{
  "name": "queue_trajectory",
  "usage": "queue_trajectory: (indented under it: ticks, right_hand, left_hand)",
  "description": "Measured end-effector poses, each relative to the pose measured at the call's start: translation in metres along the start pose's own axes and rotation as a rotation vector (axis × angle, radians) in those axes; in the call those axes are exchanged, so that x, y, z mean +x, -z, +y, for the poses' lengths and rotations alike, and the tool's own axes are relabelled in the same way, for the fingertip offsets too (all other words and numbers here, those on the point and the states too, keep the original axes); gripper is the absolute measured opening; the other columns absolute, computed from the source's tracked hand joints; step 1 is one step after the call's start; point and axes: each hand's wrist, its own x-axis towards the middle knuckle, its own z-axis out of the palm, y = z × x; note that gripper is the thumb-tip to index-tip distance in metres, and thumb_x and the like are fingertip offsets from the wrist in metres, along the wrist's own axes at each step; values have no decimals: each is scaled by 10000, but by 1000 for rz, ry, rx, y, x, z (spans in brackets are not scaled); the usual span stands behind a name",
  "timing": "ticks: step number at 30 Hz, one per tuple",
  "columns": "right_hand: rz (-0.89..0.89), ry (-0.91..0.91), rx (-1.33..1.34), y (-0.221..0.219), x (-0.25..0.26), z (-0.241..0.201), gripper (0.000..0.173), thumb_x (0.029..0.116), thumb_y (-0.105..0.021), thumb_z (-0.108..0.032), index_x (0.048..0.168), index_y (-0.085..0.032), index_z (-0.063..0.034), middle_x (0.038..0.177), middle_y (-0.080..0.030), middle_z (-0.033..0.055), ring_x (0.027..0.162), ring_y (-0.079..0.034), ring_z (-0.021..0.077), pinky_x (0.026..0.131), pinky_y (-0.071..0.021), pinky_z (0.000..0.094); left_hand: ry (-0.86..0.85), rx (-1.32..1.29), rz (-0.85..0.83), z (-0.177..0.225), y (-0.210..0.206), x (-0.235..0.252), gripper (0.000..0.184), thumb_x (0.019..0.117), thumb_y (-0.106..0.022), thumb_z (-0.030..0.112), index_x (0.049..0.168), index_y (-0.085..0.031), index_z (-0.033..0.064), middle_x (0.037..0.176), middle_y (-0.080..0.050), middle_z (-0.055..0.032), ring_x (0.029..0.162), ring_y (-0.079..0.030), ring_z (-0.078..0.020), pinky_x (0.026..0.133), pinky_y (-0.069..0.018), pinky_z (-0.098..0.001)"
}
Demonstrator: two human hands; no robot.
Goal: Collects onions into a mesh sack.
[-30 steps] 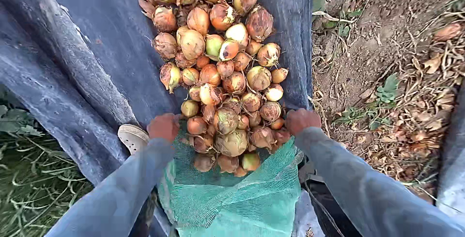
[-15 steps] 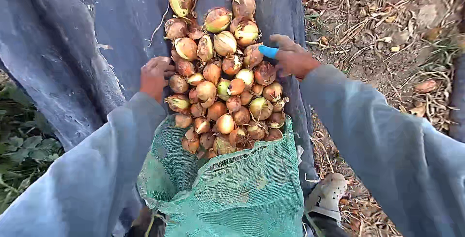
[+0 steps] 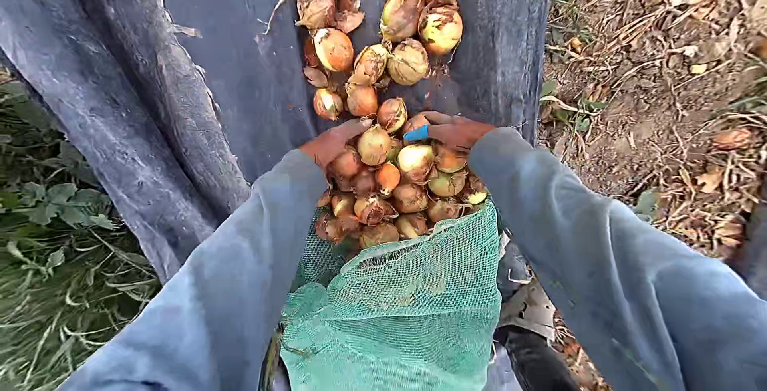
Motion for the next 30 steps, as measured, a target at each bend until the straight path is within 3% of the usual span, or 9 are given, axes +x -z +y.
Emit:
queue_trajectory:
  ticks: [5, 11, 15, 17, 21, 23, 25, 27, 30]
  right_hand:
    - [-205, 248, -422, -23, -16, 8, 385, 1038, -527, 14, 1418, -581, -3, 1609, -412, 213, 1446, -436, 450, 1162, -350, 621]
    - [-368, -179, 60, -142, -119, 41, 530, 1062, -553, -293, 1572, -441, -204, 1422, -601, 211, 1280, -600, 389, 1070, -452, 622]
    - [-582, -170, -185, -219, -206, 48, 730, 994, -618, -377, 1641, -281, -349, 1739, -98, 147, 1462, -368, 512, 1092, -379, 727]
    - [-706, -194, -292, -252, -246, 65, 829, 963, -677, -441, 1653, -223, -372, 1742, 52, 163, 1495, -191, 606, 1074, -287, 817]
    - [-804, -225, -363, -239, -263, 98, 556, 957, -698, -355, 1392, -606, -22, 1402, -581, 309, 1258, -565, 539, 997, -419, 751]
    - [-591, -209, -94, -178, -235, 91, 423, 1056, -557, -253, 1391, -588, 3, 1242, -659, 295, 1114, -658, 442, 980, -491, 632]
    - [24, -151, -26, -133, -201, 90, 444, 1001, -622, -165, 1441, -584, -118, 1293, -654, 243, 1083, -681, 439, 908, -548, 644]
    - [394, -109, -221, -96, -149, 86, 704, 873, -764, -154, 1523, -495, -150, 1471, -494, 281, 1153, -615, 531, 818, -559, 677]
    - [388, -214, -443, -73, -86, 72, 725, 817, -813, -137, 1478, -542, -263, 1570, -326, 304, 1219, -547, 561, 781, -574, 640]
  left_hand:
    - [49, 361, -138, -7, -22, -14, 568, 1093, -440, 439, 1572, -380, 140, 1509, -507, -195, 1381, -503, -327, 1136, -398, -561]
    - [225, 608, -372, -122, -97, -78, 634, 1013, -627, 454, 1559, -433, 197, 1491, -543, -185, 1374, -526, -361, 1144, -394, -607]
    - [306, 1026, -485, -201, -145, -160, 1009, 925, -739, 393, 1677, -81, 257, 1706, -210, -169, 1529, -212, -513, 1159, -276, -731]
    - [401, 1104, -505, -231, -144, -192, 1088, 900, -784, 271, 1675, -25, 186, 1688, -188, -251, 1520, -237, -518, 1190, -303, -657]
    - [377, 990, -640, -204, -95, -197, 596, 1024, -636, 287, 1514, -464, -7, 1458, -513, -345, 1359, -506, -506, 1144, -382, -622]
    - [196, 690, -427, -160, -79, -184, 384, 1066, -551, 284, 1329, -650, 23, 1255, -696, -199, 1183, -673, -331, 1068, -507, -523]
    - [-145, 737, 21, -118, -67, -162, 321, 1070, -532, 289, 1296, -688, 122, 1205, -726, -82, 1097, -706, -237, 955, -572, -508]
    - [-331, 996, 396, -84, -44, -115, 418, 1019, -646, 297, 1401, -613, 132, 1371, -616, -177, 1266, -589, -399, 985, -508, -632]
    - [-185, 1097, 647, -73, -20, -49, 669, 898, -794, 294, 1483, -513, 129, 1496, -459, -269, 1390, -417, -526, 1001, -475, -685]
